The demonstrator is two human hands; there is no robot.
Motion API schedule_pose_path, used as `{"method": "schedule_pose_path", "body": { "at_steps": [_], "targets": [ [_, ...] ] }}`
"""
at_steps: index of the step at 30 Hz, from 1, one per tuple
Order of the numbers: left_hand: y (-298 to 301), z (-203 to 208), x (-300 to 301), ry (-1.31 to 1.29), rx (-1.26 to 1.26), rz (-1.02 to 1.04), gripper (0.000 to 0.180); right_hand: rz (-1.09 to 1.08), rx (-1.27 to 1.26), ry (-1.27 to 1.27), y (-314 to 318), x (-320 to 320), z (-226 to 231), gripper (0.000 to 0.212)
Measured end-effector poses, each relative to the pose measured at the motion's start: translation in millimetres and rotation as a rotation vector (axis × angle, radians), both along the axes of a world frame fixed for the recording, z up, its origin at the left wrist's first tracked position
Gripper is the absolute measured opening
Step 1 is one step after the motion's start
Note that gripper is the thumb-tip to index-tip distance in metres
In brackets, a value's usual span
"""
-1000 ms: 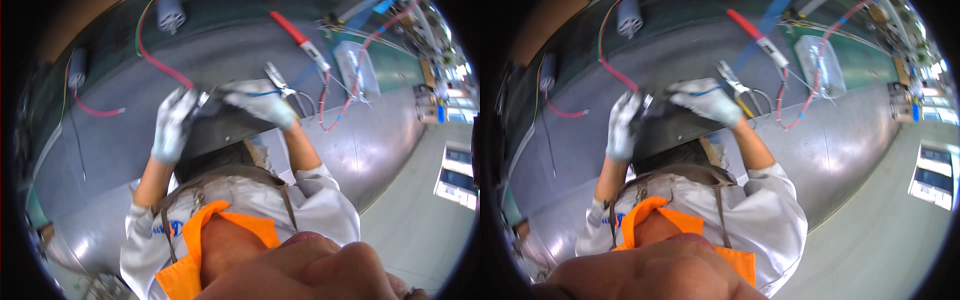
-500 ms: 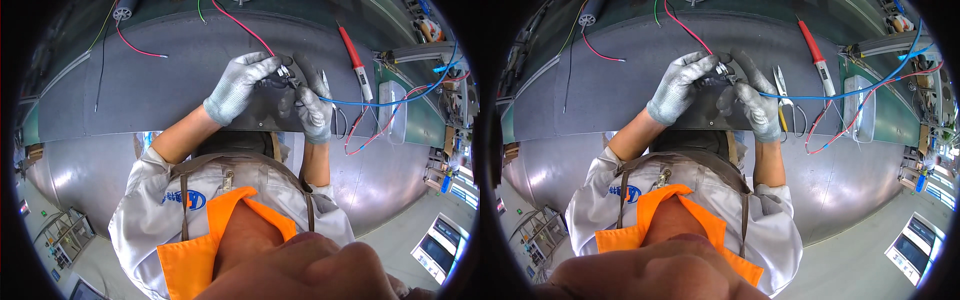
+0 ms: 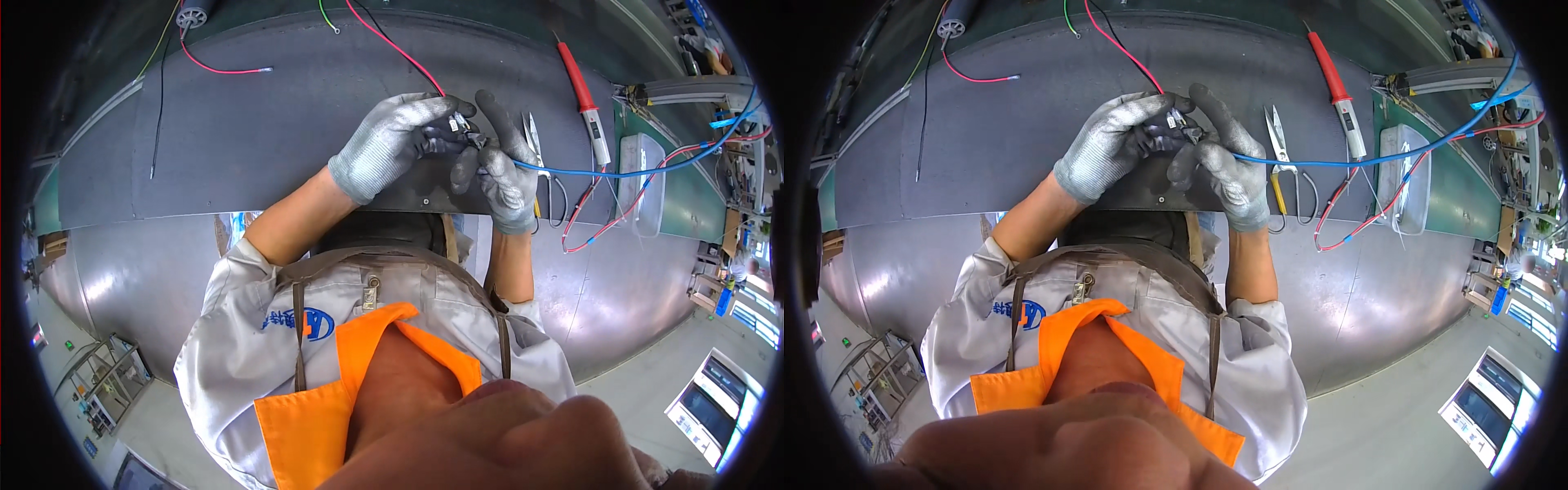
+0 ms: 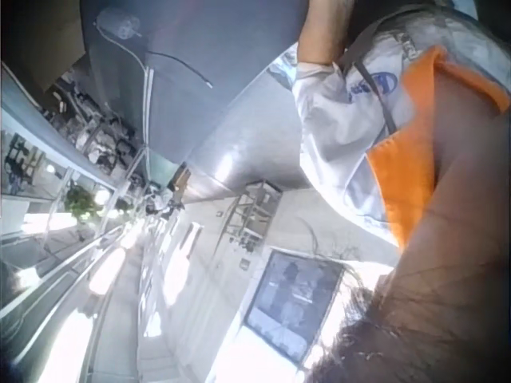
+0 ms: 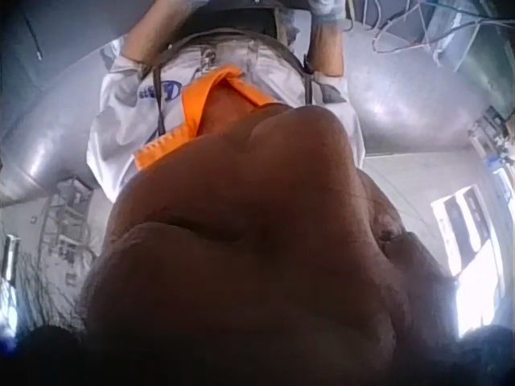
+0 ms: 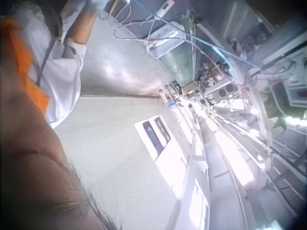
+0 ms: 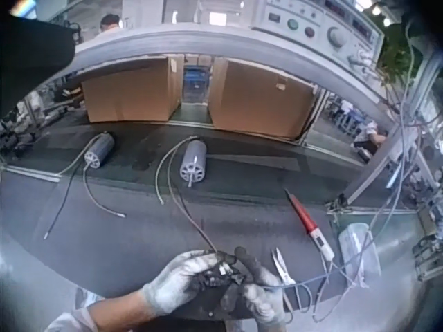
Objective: Assemble and wire electric motors on a production line.
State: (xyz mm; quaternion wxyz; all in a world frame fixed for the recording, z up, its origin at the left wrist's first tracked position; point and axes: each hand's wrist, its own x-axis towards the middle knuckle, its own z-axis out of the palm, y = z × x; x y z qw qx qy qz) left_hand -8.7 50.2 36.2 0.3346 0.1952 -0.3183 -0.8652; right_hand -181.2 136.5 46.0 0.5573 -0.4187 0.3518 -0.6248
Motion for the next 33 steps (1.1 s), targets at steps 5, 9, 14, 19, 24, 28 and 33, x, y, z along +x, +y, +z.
{"method": "schedule_pose_path", "body": {
  "at_steps": [5,9,14,19,24,28,33],
  "targets": [
    [7.2,17.3,-2.2,-0.177,0.004,0.072,0.023,0.000,0.036,0.028,0.5,1.5,-3.1,0.069],
    [15.5,19.8,-11.0,-0.166,-0.048,0.075,0.024,-0.045,0.008,-0.067,-2.1,8.5,-9.2,0.068],
    [15.5,0.6,-8.2,0.048,0.093,0.080,0.034,-0.115,0.175,-0.052,-7.9,17.3,4.7,0.069],
    [9.2,-11.4,-14.5,0.009,0.058,0.251,0.037,0.002,-0.019,0.753,-13.9,-73.6,9.2,0.069],
    [0.2,-18.0,-2.4,0.076,0.070,0.239,0.034,-0.612,0.403,1.854,-19.2,-226.5,-14.2,0.048],
    [2.4,-4.5,-5.4,0.080,0.077,0.193,0.034,-0.569,0.128,1.558,-36.8,-250.3,-48.6,0.043],
    [0.7,-11.0,2.3,0.050,0.057,0.177,0.035,-0.213,0.206,0.631,-95.2,-160.6,-14.2,0.049]
  ]
}}
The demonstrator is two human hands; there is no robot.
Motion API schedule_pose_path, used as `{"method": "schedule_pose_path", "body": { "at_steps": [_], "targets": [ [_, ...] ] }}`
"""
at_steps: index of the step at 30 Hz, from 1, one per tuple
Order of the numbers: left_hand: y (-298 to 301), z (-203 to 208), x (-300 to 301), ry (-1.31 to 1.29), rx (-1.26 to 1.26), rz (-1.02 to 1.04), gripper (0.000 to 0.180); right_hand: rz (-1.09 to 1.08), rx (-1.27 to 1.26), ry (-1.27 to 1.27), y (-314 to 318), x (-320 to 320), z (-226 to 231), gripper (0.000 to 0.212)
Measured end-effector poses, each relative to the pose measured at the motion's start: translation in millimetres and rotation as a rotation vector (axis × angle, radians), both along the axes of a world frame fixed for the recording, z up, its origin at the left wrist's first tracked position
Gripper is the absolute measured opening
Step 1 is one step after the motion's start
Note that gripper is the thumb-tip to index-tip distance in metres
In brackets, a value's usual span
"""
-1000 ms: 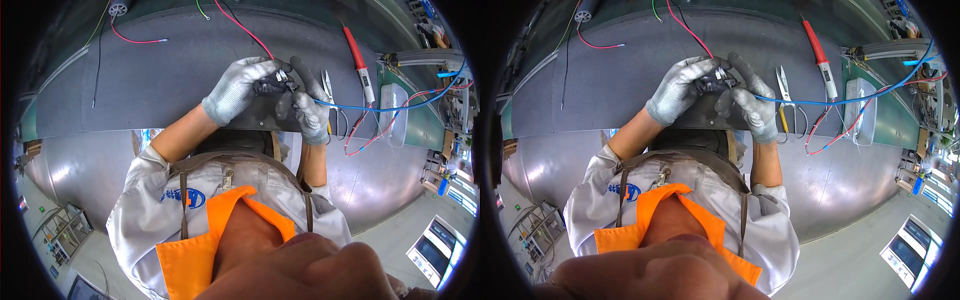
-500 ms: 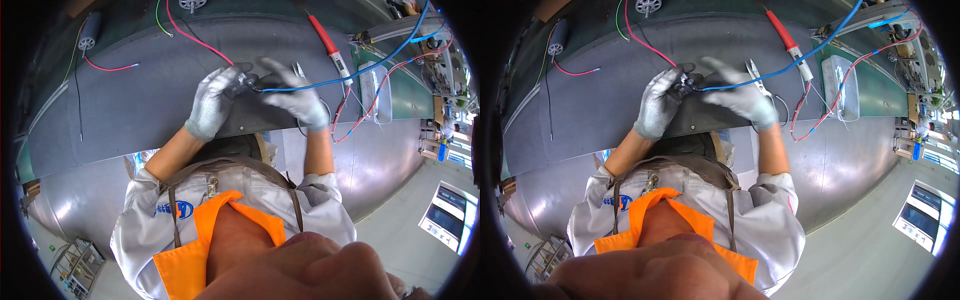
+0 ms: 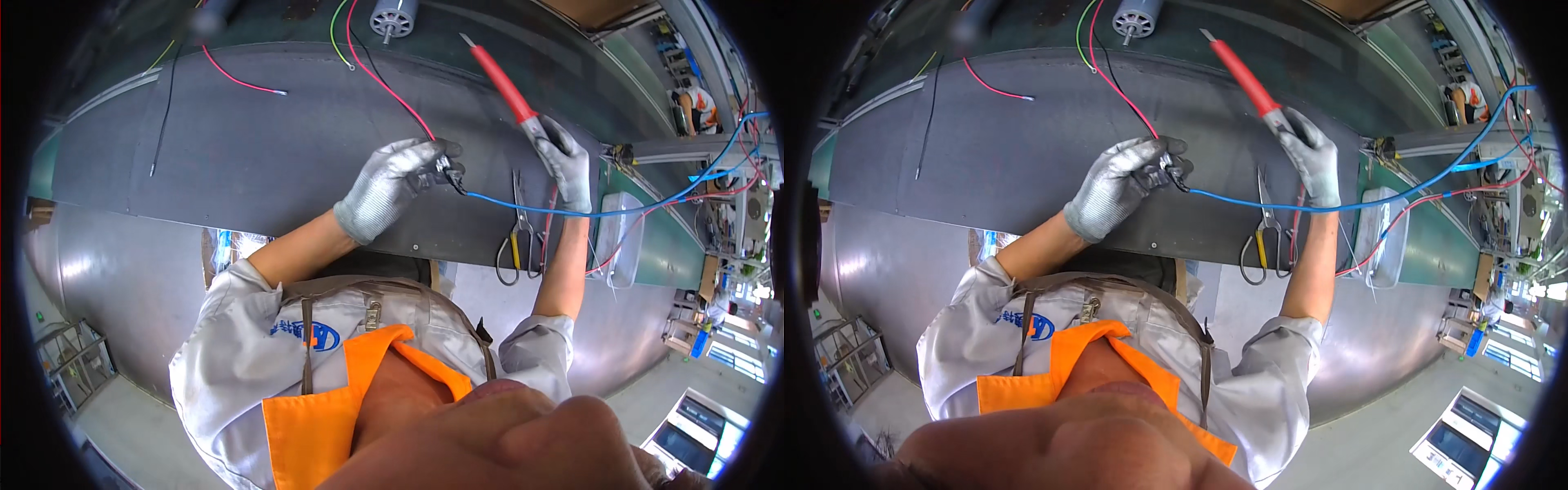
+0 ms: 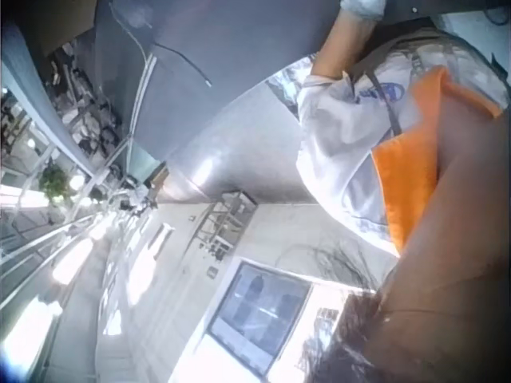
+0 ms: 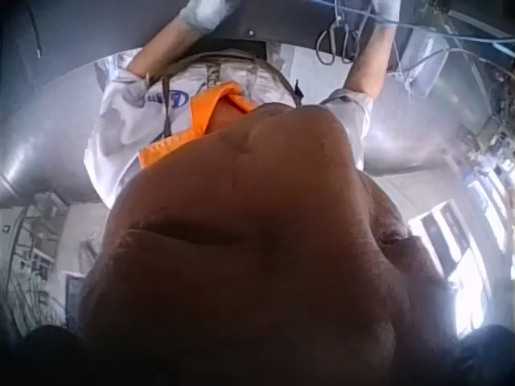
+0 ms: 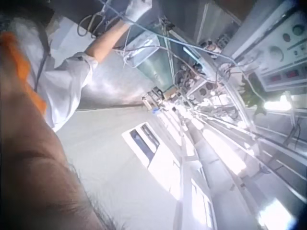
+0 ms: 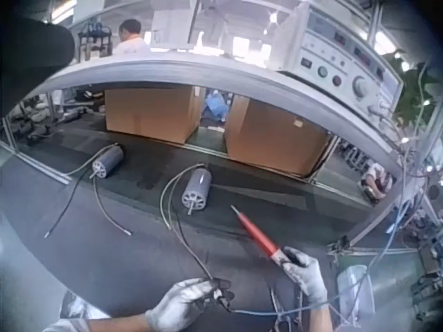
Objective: Assemble and wire electric motors on a production line.
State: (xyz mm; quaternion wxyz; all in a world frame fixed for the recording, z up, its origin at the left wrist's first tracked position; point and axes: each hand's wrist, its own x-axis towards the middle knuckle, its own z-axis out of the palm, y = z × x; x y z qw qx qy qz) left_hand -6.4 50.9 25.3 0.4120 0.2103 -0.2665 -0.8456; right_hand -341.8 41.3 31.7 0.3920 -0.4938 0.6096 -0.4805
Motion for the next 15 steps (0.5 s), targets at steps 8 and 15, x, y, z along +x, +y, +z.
{"method": "schedule_pose_path", "body": {
  "at_steps": [8,15],
  "targets": [
    [-10.1,-4.2,-4.2,0.022,-0.020,-0.054,0.034,0.325,0.136,0.147,-83.4,51.4,6.3,0.042],
    [-6.7,-16.1,-0.9,0.131,0.003,-0.119,0.034,0.130,-0.124,0.515,-44.0,79.4,15.9,0.036]
  ]
}}
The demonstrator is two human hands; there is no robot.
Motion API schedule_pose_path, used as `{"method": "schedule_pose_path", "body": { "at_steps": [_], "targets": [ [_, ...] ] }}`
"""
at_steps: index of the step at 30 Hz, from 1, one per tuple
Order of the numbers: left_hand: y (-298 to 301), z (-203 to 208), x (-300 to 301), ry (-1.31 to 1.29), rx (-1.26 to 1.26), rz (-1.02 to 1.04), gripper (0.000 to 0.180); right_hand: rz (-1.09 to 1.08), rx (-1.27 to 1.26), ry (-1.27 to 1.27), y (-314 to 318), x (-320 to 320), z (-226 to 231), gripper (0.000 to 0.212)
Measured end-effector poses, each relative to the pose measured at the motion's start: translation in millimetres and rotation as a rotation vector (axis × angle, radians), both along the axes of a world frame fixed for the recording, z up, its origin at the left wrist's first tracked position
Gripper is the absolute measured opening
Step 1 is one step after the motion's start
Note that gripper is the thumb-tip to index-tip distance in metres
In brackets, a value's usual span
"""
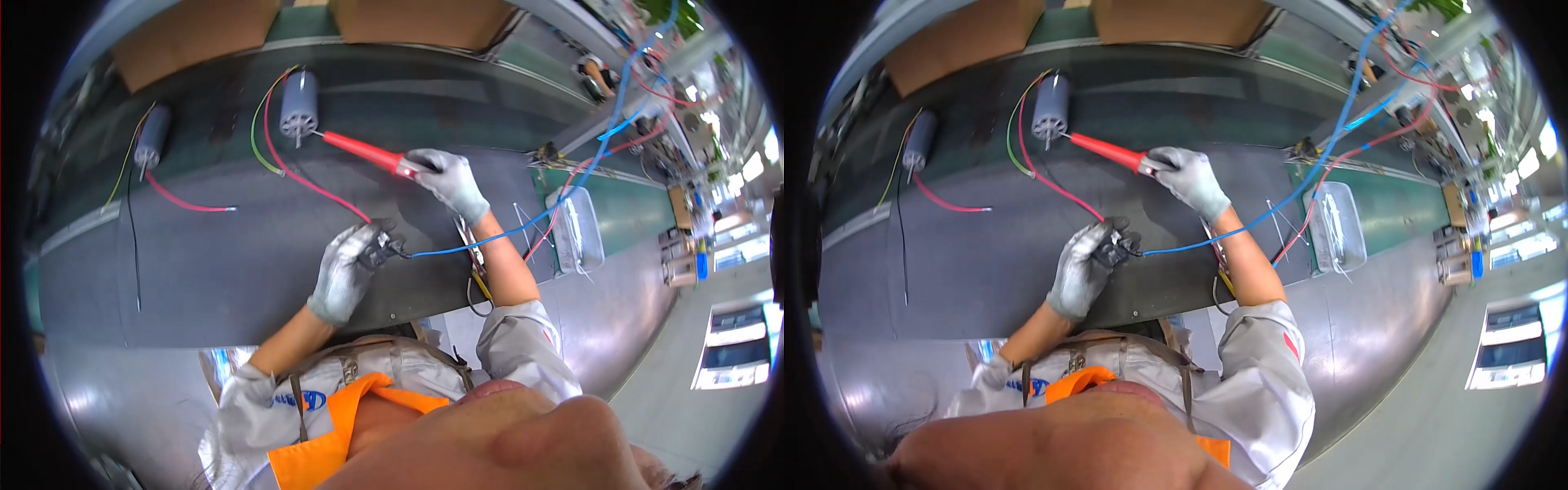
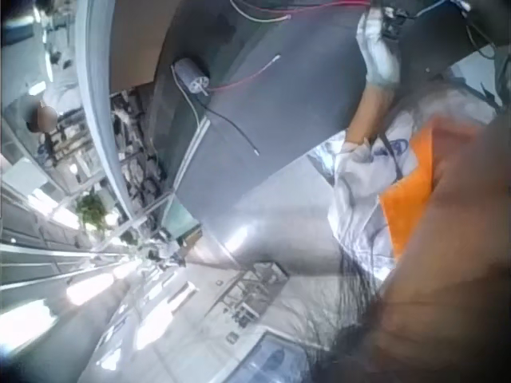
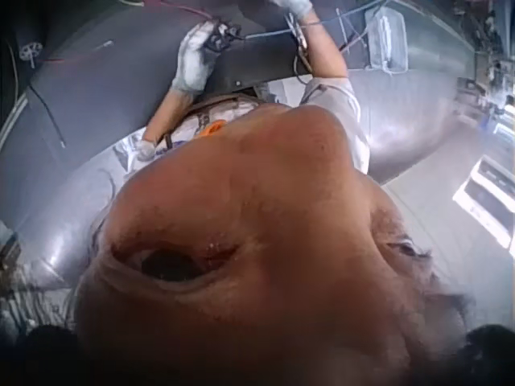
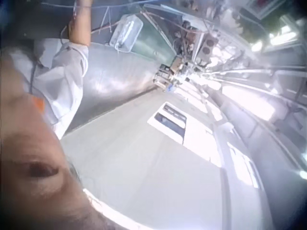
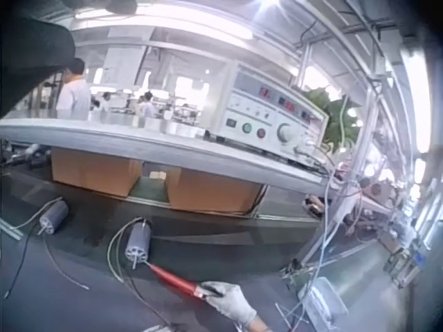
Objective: Assemble and wire electric motors on a production line.
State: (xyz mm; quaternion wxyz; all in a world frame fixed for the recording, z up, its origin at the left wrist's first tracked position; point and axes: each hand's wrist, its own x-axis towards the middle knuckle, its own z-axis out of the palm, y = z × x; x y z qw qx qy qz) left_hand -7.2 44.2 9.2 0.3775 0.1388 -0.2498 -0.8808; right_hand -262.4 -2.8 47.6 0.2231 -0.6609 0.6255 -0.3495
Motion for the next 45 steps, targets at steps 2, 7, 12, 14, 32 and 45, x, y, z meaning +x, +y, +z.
{"method": "schedule_pose_path", "body": {
  "at_steps": [2,7,12,14,32,45],
  "targets": [
    [5.2,10.9,5.0,-0.076,0.050,0.100,0.037,-0.094,-0.232,0.284,30.5,-15.4,10.0,0.034],
    [5.7,8.2,1.1,-0.078,-0.001,-0.004,0.037,-0.384,-0.106,0.669,108.2,-98.6,-8.8,0.046],
    [0.4,3.7,-6.6,-0.129,-0.005,-0.065,0.034,-0.282,-0.157,0.694,135.9,-49.8,12.6,0.075],
    [3.9,7.8,-7.4,-0.139,0.090,0.030,0.041,-0.021,0.194,-0.182,144.4,5.3,46.9,0.076],
    [17.7,41.2,-1.6,-1.337,-1.821,0.096,0.030,-1.367,-0.439,-0.678,476.9,-15.1,-69.7,0.035],
    [44.2,-39.9,-127.8,-1.282,-2.229,-0.070,0.050,-1.574,-0.217,-1.329,601.7,-73.8,-266.2,0.037]
  ]
}}
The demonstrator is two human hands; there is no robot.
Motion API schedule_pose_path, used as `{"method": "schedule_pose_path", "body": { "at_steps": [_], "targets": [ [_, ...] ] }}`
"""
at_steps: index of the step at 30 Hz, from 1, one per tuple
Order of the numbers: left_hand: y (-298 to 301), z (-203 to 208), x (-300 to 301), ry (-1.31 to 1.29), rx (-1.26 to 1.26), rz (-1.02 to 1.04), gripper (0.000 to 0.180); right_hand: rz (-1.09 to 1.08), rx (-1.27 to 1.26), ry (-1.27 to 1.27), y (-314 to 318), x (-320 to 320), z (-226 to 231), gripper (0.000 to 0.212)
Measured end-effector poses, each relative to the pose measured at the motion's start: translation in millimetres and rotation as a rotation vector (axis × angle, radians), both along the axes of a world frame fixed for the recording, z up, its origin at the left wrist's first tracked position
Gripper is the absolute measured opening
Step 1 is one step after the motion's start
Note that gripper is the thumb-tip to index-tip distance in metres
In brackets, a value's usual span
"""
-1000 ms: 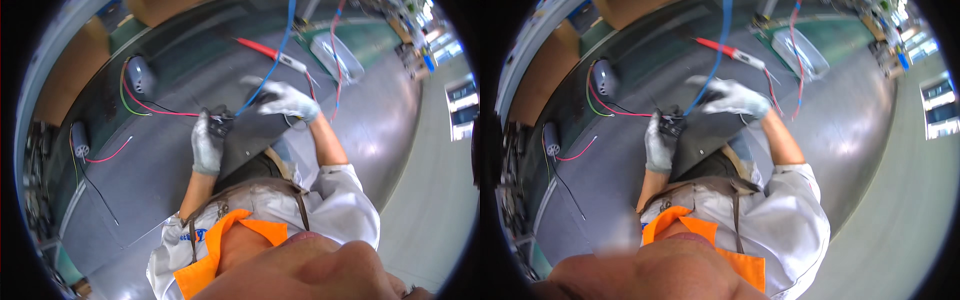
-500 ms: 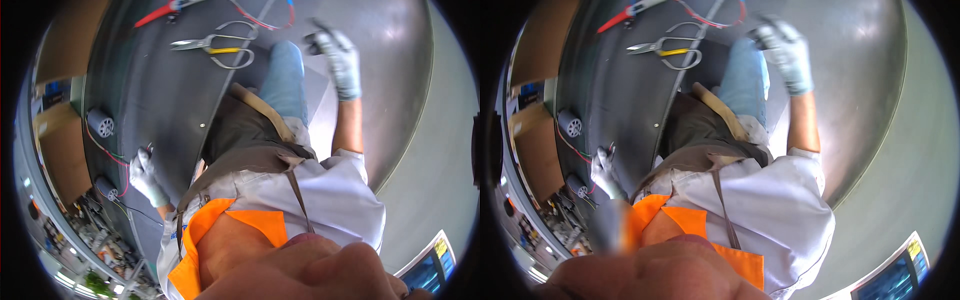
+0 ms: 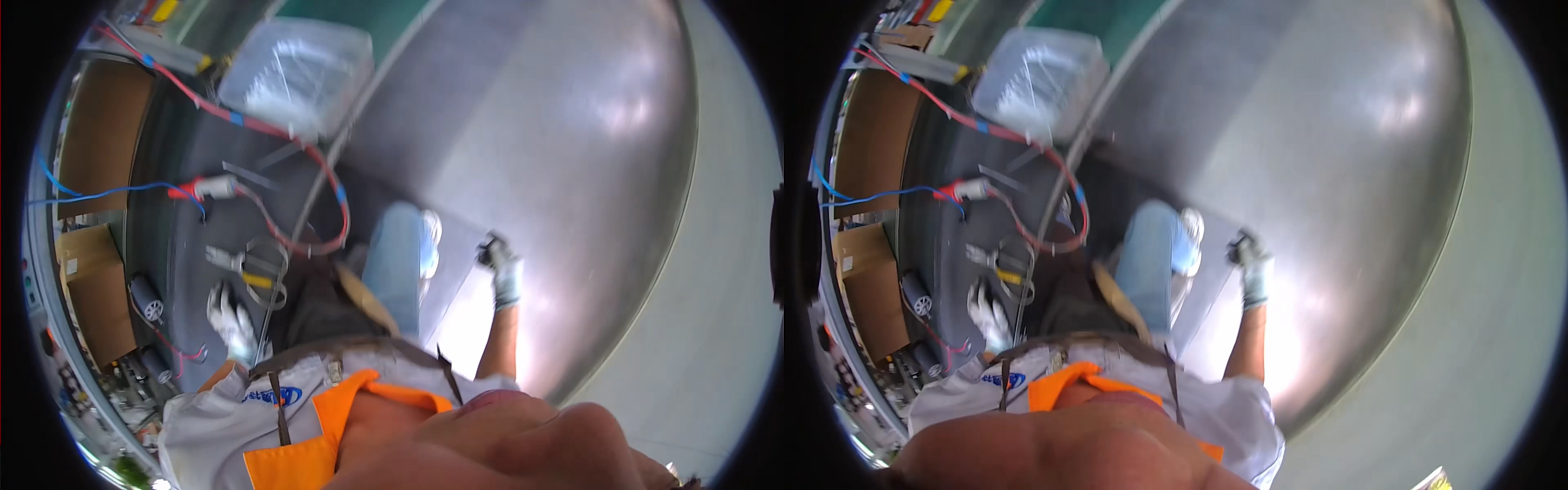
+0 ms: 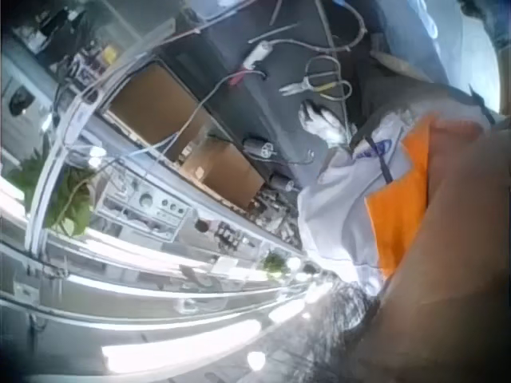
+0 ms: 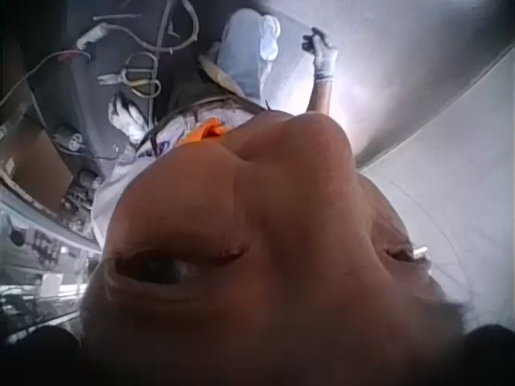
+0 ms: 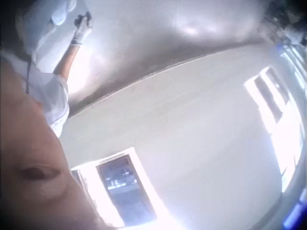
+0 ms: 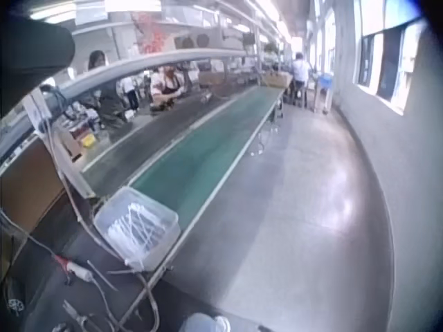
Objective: Assemble and wire electric motors on a production line.
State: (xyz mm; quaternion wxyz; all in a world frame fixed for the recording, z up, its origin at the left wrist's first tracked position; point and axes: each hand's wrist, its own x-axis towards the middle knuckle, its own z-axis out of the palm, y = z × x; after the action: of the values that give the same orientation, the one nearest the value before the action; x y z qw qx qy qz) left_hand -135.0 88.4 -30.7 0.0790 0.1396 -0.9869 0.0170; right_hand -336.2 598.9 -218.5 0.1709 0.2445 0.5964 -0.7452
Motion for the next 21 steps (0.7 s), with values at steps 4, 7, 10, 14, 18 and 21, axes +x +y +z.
{"method": "schedule_pose_path", "body": {
  "at_steps": [4,7,10,14,18,21],
  "targets": [
    [-9.4,-7.7,32.7,0.041,-0.128,0.012,0.049,0.397,0.097,-0.076,-63.7,-70.2,-0.6,0.032],
    [11.2,6.9,43.3,-0.061,-0.092,0.225,0.049,0.774,0.362,0.012,-86.2,-113.7,29.9,0.033],
    [47.1,32.4,-13.4,-0.111,0.012,0.549,0.043,0.979,0.430,0.109,-98.3,-172.0,79.8,0.040],
    [22.3,34.3,-70.2,-0.008,0.027,0.708,0.035,1.106,0.439,0.134,-108.2,-264.2,168.9,0.041],
    [-37.0,23.4,-54.1,0.320,0.049,1.361,0.044,1.161,0.405,0.198,-104.2,-331.5,184.2,0.038],
    [-95.1,2.5,-141.3,0.307,0.245,1.249,0.061,1.221,0.732,0.232,-62.7,-377.3,191.9,0.038]
  ]
}}
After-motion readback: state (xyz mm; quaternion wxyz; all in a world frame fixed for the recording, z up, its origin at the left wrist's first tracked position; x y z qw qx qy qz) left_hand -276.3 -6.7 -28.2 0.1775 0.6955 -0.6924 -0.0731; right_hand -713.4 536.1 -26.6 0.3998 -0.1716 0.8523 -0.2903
